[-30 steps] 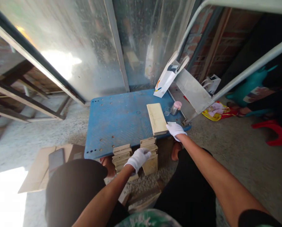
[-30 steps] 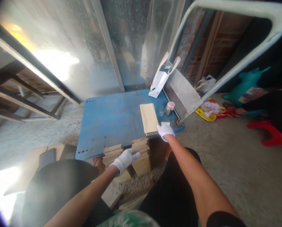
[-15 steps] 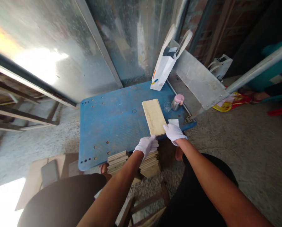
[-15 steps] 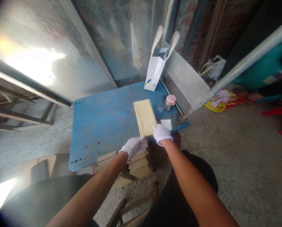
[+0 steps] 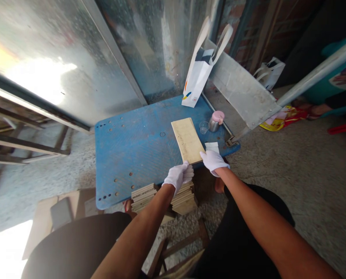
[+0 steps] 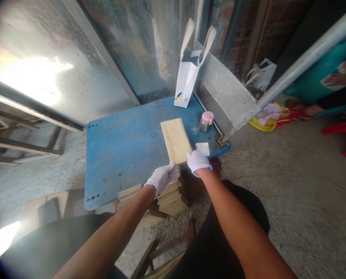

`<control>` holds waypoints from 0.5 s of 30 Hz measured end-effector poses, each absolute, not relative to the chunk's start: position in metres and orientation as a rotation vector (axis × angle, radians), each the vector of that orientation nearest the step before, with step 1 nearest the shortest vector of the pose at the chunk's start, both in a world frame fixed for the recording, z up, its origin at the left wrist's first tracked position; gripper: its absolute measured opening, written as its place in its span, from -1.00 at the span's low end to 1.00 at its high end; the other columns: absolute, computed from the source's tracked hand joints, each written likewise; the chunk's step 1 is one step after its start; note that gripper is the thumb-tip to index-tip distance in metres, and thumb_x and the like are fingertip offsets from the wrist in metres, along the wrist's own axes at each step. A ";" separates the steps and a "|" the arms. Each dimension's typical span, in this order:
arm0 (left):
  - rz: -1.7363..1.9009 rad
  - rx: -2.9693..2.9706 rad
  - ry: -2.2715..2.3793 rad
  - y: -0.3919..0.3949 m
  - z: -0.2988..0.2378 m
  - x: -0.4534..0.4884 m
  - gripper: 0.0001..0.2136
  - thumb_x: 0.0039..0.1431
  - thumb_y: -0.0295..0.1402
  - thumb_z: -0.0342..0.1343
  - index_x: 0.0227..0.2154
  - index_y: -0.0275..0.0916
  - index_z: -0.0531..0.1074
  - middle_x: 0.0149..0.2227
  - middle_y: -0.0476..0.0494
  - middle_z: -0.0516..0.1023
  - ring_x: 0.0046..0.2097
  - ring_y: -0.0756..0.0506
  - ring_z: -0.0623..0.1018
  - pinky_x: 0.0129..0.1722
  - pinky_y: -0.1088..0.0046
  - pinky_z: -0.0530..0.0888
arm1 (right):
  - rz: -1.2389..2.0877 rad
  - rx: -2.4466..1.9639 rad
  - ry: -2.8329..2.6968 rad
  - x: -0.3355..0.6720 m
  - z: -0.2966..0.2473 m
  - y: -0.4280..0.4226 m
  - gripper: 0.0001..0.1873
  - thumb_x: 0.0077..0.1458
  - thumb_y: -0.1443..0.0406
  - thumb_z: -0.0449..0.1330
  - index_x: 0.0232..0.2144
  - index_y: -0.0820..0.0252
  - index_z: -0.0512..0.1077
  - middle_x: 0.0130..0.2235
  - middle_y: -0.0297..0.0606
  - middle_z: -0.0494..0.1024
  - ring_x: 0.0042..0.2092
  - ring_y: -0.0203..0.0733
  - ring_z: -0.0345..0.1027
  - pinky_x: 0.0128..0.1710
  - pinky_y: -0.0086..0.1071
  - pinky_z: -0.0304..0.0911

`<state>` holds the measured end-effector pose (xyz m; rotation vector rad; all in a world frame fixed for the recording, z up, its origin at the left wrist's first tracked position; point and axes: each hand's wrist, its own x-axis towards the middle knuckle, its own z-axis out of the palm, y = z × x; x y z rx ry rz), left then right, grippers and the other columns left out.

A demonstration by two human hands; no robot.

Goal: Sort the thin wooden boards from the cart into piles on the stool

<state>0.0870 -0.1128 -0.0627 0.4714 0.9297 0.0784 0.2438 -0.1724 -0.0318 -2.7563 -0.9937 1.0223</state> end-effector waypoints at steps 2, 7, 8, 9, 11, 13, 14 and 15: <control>0.094 0.482 0.922 -0.114 -0.060 0.087 -0.69 0.02 -0.16 0.24 -0.53 -0.30 0.31 -0.66 0.07 0.24 -0.66 0.11 0.25 -0.67 0.57 0.23 | 1.018 -2.750 -0.966 0.246 -0.032 -0.173 -0.43 0.28 0.07 -0.16 -0.09 0.40 0.44 -0.02 0.17 0.47 0.05 0.08 0.33 -0.05 -0.27 0.17; 0.105 0.504 0.909 -0.116 -0.052 0.088 -0.68 0.01 -0.16 0.25 -0.53 -0.32 0.34 -0.64 0.02 0.30 -0.63 0.09 0.30 -0.63 0.55 0.27 | 0.990 -2.730 -0.863 0.249 -0.030 -0.174 -0.40 0.26 0.03 -0.14 -0.09 0.39 0.47 -0.03 0.17 0.48 0.05 0.09 0.33 -0.04 -0.26 0.17; 0.103 0.505 0.906 -0.116 -0.051 0.088 -0.68 0.01 -0.16 0.24 -0.53 -0.32 0.34 -0.64 0.02 0.30 -0.63 0.08 0.30 -0.62 0.54 0.27 | 0.981 -2.723 -0.841 0.250 -0.030 -0.174 -0.41 0.25 0.02 -0.13 -0.10 0.37 0.47 -0.03 0.15 0.48 0.05 0.09 0.33 -0.04 -0.25 0.17; 0.100 0.505 0.902 -0.117 -0.050 0.089 -0.68 0.01 -0.16 0.24 -0.53 -0.32 0.34 -0.64 0.02 0.30 -0.63 0.08 0.30 -0.62 0.54 0.28 | 0.972 -2.714 -0.820 0.251 -0.030 -0.174 -0.42 0.24 0.02 -0.11 -0.10 0.35 0.48 -0.03 0.14 0.49 0.06 0.09 0.32 -0.03 -0.25 0.16; 0.094 0.502 0.897 -0.119 -0.050 0.090 -0.68 0.01 -0.15 0.24 -0.53 -0.31 0.33 -0.64 0.02 0.30 -0.62 0.07 0.30 -0.61 0.53 0.28 | 0.952 -2.692 -0.777 0.253 -0.030 -0.175 -0.45 0.22 0.01 -0.07 -0.13 0.33 0.49 -0.03 0.13 0.48 0.07 0.11 0.31 0.00 -0.22 0.15; 0.088 0.499 0.894 -0.123 -0.050 0.091 -0.68 0.01 -0.14 0.24 -0.53 -0.31 0.33 -0.64 0.01 0.31 -0.62 0.07 0.31 -0.60 0.52 0.28 | 0.934 -2.655 -0.733 0.255 -0.030 -0.176 -0.49 0.20 0.02 -0.01 -0.17 0.33 0.50 -0.03 0.15 0.48 0.08 0.15 0.29 0.03 -0.18 0.13; 0.086 0.497 0.894 -0.125 -0.050 0.091 -0.67 0.01 -0.13 0.24 -0.52 -0.31 0.33 -0.64 0.01 0.32 -0.61 0.06 0.32 -0.60 0.52 0.29 | 0.929 -2.628 -0.709 0.256 -0.031 -0.177 -0.51 0.18 0.03 0.03 -0.20 0.35 0.51 -0.04 0.17 0.48 0.08 0.18 0.28 0.04 -0.16 0.13; 0.086 0.495 0.895 -0.127 -0.050 0.091 -0.67 0.01 -0.13 0.23 -0.51 -0.31 0.34 -0.63 0.00 0.33 -0.60 0.06 0.33 -0.59 0.52 0.31 | 0.931 -2.593 -0.683 0.257 -0.032 -0.179 -0.53 0.16 0.03 0.08 -0.24 0.36 0.51 -0.06 0.18 0.49 0.08 0.19 0.29 0.04 -0.14 0.14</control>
